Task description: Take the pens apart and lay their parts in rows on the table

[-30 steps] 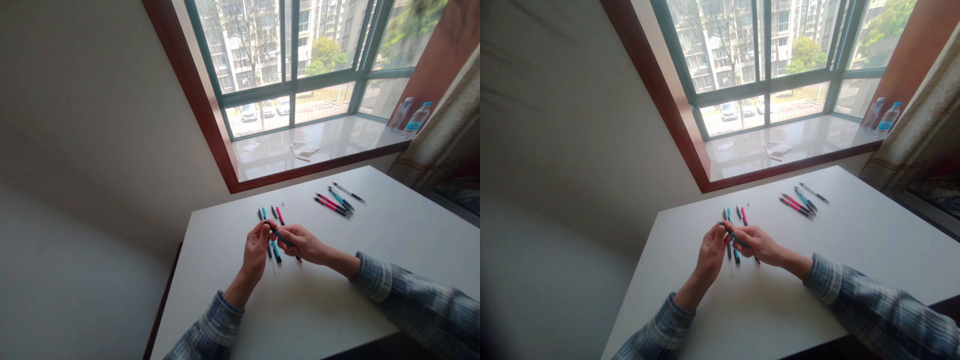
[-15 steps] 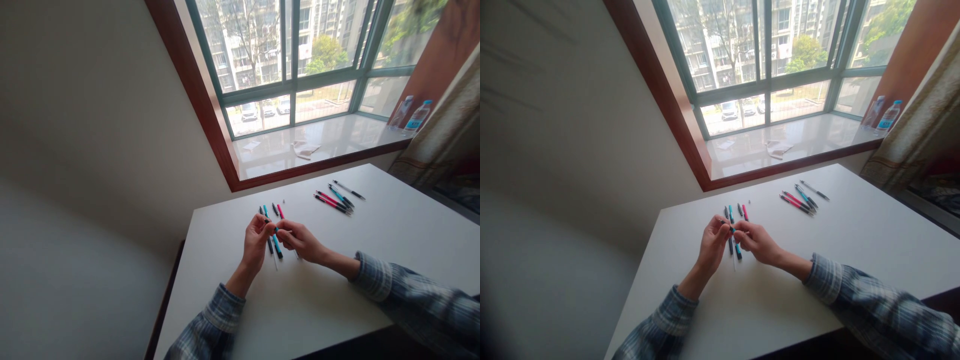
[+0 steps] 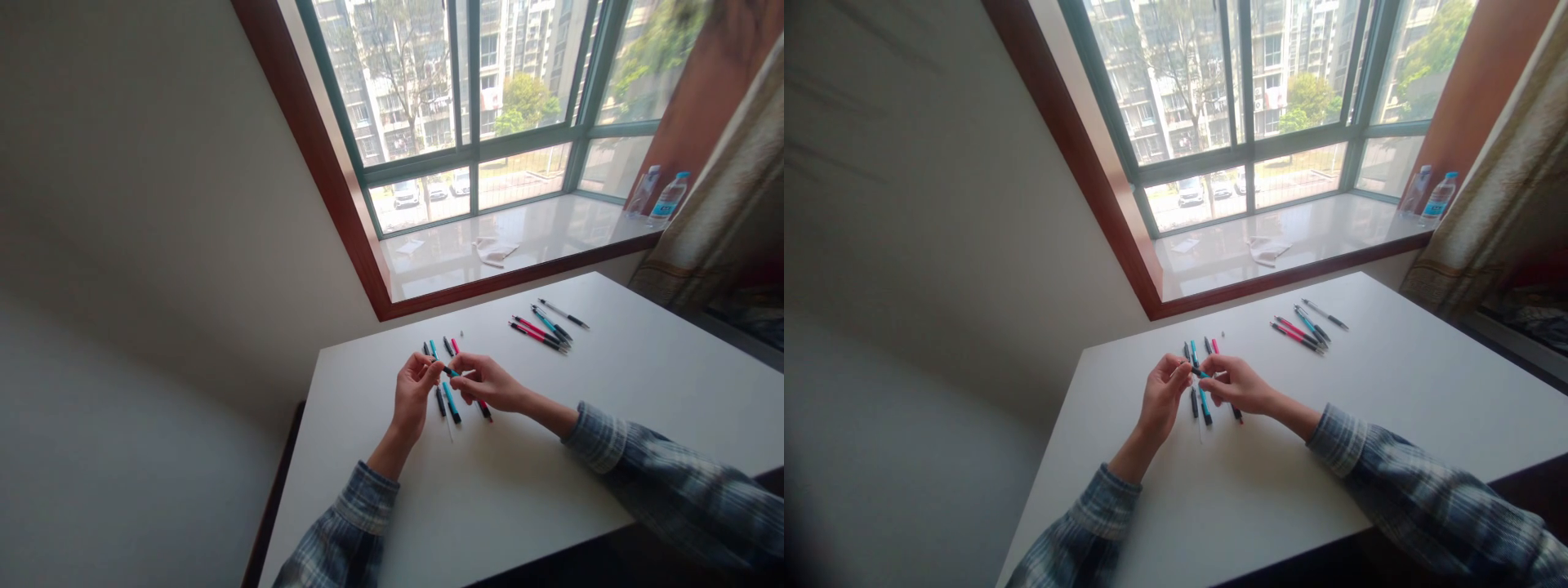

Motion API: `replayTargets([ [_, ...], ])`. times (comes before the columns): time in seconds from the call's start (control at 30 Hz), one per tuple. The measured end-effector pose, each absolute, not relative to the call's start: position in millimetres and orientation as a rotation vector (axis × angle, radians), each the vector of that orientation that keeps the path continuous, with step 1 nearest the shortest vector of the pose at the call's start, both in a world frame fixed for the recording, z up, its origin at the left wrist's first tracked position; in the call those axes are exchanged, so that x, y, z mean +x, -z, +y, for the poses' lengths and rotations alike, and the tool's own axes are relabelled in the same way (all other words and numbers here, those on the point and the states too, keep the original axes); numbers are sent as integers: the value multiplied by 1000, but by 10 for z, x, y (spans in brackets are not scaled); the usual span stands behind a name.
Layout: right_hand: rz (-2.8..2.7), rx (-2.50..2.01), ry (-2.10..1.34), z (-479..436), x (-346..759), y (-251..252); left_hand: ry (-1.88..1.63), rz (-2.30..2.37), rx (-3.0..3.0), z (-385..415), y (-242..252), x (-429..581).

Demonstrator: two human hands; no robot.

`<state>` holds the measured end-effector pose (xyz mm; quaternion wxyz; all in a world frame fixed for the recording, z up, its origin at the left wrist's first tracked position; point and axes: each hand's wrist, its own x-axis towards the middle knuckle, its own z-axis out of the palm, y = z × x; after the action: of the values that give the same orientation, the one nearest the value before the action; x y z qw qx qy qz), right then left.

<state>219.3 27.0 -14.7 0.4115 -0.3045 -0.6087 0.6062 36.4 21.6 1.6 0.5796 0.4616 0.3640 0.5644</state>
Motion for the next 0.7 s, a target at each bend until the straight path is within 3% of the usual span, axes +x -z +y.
replayTargets([
  [0.3, -1502, -666, -1632, 245, 2275, 108, -1182, 750, 1041, 190, -89, 359],
  [0.57, -1798, -871, -1175, 187, 2269, -31, -1347, 882, 1160, 226, -63, 361],
  [0.7, -1762, -874, -1176, 161, 2233, -15, -1388, 904, 1243, 227, -52, 356],
])
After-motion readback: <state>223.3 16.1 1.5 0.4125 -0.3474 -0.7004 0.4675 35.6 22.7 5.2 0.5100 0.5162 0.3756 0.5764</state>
